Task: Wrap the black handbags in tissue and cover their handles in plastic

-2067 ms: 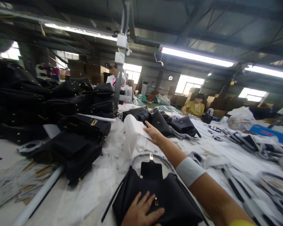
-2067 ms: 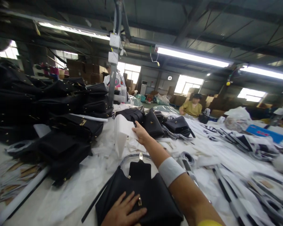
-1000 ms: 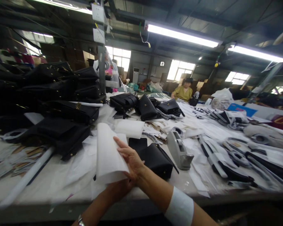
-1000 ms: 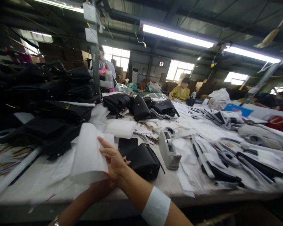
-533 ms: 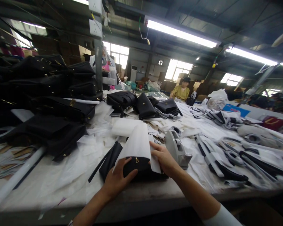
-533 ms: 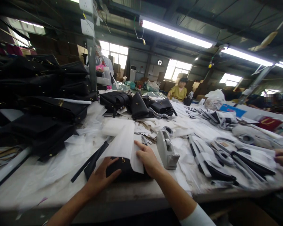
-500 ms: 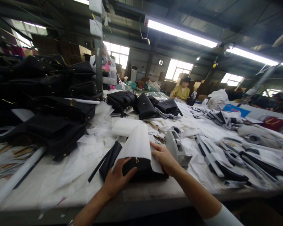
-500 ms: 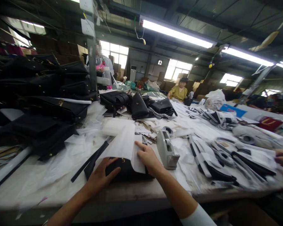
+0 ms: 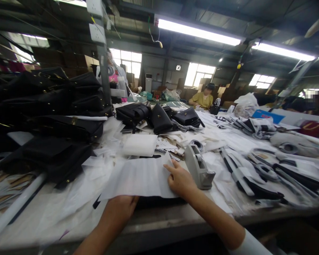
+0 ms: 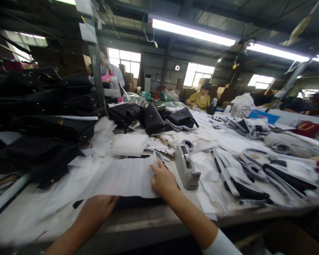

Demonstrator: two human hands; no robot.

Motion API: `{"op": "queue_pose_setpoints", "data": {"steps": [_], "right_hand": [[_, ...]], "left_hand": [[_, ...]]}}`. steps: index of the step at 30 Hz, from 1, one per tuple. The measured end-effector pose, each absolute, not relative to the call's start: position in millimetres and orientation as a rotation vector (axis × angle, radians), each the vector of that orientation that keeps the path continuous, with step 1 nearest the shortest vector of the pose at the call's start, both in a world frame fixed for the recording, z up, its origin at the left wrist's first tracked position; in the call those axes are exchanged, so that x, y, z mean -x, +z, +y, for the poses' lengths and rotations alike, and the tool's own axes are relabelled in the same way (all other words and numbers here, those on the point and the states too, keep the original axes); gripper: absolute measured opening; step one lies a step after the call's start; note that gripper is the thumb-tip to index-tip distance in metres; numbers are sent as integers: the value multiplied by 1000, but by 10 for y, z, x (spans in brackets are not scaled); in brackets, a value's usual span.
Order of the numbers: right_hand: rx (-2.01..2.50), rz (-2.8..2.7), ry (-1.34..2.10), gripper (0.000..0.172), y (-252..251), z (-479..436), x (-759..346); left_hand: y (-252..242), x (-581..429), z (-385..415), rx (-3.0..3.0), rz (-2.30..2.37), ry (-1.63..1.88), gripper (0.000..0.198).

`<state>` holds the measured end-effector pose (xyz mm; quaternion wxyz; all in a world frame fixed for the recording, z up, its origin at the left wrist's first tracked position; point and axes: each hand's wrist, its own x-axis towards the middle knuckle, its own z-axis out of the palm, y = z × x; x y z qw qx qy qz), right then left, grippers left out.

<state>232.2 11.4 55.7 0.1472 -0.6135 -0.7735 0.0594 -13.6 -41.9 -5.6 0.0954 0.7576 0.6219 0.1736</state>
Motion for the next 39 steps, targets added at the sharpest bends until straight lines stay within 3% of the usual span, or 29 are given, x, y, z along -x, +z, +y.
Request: {"op": "queue_pose_setpoints", "data": {"steps": [5,9,13,15,18,29,33,39], "right_hand": [[1743,-2267,152,51,512,106,-2356],[1721,-2272,155,52,515,118,-2383],[1698,-2280,174,54,525,111,-2412],[1703,-2272,191,54,524,110,-2427],[1717,-2267,203,52,530,147,-2454],[1852,-2332,77,38,642,288,-2397],[1710,-2312,-86,39,482,121,-2472],[1108,-2282,-312,35,274,-6,-2673]], "left_hand": [[120,99,-728,-2719,1677,349,31],[666,-76,-807,-2759,1639,213,24],[1064,-257,-393,-2854,1254,435,28],[1005,-255,-141,-2807,1032,398,46],[758,-172,53,-2666,1068,274,55],[702,-269,176,-2565,1160,84,50],[398,-281,61,-2675,1177,230,49],[-57,-283,-78,-2947,1177,547,51]]}}
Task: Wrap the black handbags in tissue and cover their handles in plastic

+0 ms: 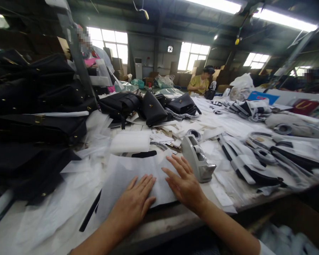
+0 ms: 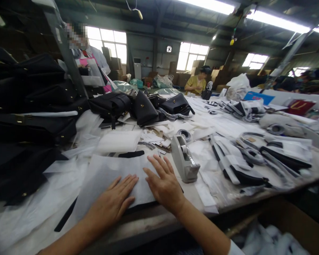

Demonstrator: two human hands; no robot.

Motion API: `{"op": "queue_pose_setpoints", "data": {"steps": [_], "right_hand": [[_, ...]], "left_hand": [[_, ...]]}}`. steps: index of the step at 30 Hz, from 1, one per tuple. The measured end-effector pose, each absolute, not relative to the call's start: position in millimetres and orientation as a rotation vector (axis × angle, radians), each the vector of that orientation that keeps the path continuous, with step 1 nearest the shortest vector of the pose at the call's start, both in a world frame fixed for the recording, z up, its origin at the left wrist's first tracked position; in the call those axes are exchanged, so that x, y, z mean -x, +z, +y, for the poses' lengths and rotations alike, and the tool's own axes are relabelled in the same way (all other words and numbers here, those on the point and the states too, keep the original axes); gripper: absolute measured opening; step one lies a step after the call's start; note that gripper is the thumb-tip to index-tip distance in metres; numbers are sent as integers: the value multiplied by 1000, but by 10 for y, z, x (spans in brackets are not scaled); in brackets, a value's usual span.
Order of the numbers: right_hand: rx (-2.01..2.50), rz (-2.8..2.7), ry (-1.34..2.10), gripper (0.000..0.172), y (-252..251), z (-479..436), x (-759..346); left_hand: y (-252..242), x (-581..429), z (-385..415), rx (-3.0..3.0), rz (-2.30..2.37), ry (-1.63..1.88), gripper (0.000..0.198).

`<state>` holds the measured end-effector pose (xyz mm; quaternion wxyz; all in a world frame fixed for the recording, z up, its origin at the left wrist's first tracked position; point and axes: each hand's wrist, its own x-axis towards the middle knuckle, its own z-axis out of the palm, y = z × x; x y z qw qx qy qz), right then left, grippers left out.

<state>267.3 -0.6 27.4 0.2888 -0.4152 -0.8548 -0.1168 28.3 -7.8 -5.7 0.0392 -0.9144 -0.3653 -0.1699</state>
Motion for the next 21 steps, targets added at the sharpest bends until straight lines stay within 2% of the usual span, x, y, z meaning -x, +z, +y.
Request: {"op": "queue_pose_setpoints", "data": {"steps": [1,5,7,10,16,21], "right_hand": [[1016,-2366,-311,40,245,-26,-2704],[868,-2661,-193,76,47,-111,-2838],[902,-2690,-168,83,-73,-139,-2909],[925,-2692,-147,80,-174,-152,-2985],[967,-2683,-67,84,-107,-173,-2975],[1039,-2699,-89,61,-28,-217,-3018]], "left_hand": [[-89,-286,-78,2769,-1105,-543,51],[-87,-259,-116,2714,-1051,-592,58],[-51,-219,-173,2717,-1063,-621,67],[-27,-162,-266,2724,-1089,-565,76],[-67,-191,-292,2694,-1024,-386,68],[-37,-343,-246,2711,-1008,-327,73]]}}
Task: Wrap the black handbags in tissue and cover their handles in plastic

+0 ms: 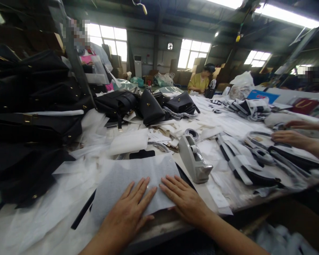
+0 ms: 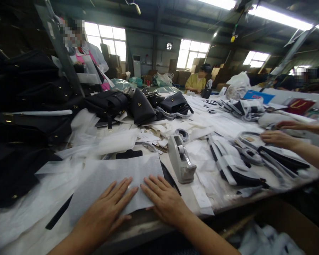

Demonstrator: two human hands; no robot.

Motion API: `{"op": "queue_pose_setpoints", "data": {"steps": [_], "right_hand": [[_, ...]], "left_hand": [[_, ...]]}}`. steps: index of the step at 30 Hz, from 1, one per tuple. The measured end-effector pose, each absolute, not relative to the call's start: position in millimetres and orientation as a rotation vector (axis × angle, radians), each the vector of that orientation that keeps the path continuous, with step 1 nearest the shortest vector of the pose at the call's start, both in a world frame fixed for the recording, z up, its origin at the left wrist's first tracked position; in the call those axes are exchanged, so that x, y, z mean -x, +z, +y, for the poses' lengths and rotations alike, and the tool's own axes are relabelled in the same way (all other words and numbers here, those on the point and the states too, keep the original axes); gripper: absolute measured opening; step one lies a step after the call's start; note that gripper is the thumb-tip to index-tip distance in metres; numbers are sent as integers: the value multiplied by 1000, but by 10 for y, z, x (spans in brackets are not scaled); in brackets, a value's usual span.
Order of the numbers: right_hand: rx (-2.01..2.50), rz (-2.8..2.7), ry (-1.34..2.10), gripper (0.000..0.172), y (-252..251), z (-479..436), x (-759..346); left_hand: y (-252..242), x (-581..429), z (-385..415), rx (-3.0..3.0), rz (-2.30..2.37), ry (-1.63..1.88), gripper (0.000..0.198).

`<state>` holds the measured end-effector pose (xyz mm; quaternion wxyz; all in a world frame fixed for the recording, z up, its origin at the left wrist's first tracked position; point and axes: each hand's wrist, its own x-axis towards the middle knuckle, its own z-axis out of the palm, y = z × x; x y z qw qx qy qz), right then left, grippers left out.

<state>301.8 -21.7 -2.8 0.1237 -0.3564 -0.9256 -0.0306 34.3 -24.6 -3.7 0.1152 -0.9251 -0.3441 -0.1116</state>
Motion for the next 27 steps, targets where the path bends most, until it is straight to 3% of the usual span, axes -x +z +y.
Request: {"op": "queue_pose_setpoints", "data": {"steps": [10,19,23,27], "right_hand": [[1132,-2707,48,60,222,-159,-3212],[1438,-2173,173,46,76,-368,-2976],[1399,-2096,192,51,16,-612,-2746],[1285,-2005,163,45,-5,-732,-2657]], "left_hand": [[116,-511,-226,2705,-1110,-362,72],[42,-284,-171,2735,-1024,-388,66],[99,-22,-195,2741,-923,-272,72],[174,41,-254,2652,-893,-313,64]]}}
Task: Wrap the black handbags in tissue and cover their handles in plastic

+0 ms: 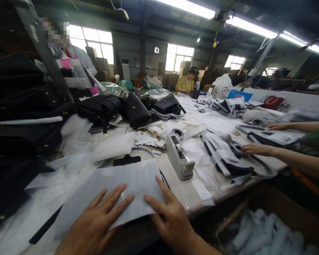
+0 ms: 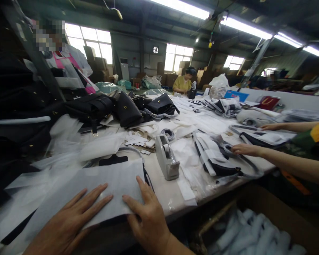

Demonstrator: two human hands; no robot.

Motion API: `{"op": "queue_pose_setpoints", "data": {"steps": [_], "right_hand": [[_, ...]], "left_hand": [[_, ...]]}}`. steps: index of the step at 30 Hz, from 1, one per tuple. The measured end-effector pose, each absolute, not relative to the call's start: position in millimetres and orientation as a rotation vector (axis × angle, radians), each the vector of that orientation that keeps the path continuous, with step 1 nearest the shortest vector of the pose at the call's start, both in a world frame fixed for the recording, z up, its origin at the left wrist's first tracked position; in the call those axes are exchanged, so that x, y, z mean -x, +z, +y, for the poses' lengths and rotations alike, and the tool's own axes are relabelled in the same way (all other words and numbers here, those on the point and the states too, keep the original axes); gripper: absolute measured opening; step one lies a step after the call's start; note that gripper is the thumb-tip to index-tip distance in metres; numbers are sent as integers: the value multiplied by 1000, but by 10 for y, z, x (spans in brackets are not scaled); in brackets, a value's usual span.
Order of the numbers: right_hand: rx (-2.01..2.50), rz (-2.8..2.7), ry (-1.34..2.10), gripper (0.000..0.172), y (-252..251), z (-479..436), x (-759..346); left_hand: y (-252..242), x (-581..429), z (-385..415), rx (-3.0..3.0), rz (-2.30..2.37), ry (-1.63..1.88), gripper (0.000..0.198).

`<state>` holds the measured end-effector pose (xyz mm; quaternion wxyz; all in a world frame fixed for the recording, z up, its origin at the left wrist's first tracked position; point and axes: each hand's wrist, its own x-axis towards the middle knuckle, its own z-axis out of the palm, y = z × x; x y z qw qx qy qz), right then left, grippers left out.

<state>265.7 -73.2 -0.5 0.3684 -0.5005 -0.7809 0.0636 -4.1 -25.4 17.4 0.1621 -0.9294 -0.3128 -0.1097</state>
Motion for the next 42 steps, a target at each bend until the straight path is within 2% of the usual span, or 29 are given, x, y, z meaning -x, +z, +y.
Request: {"op": "queue_pose_setpoints", "data": {"steps": [8,12,15,18,25,30,34,42], "right_hand": [[1314,-2137,92,40,20,-649,-2881],[1414,-2290,-51,41,273,-745,-2877],[1283,-2316,-145,39,576,-717,-2728],[1048,-2342,-55,35,711,-511,-2478],[1172,-2357,333,55,127,-154,-2252],[1188,-2267,462,56,86,-245,-2364],[1162,-2289,437,52,124,-243,-2380],[1011,-2452,191,37,63,-183,-2377]], "left_hand": [[171,-203,-287,2676,-925,-313,59],[73,-164,-308,2769,-983,-289,61],[57,-154,-313,2832,-1007,-301,61],[99,-144,-298,2921,-1001,-334,61],[342,63,-186,3192,-967,-401,69],[346,119,-9,3310,-1221,-585,47],[202,91,59,3171,-1292,-703,47],[60,93,-89,2894,-1249,-840,34]]}}
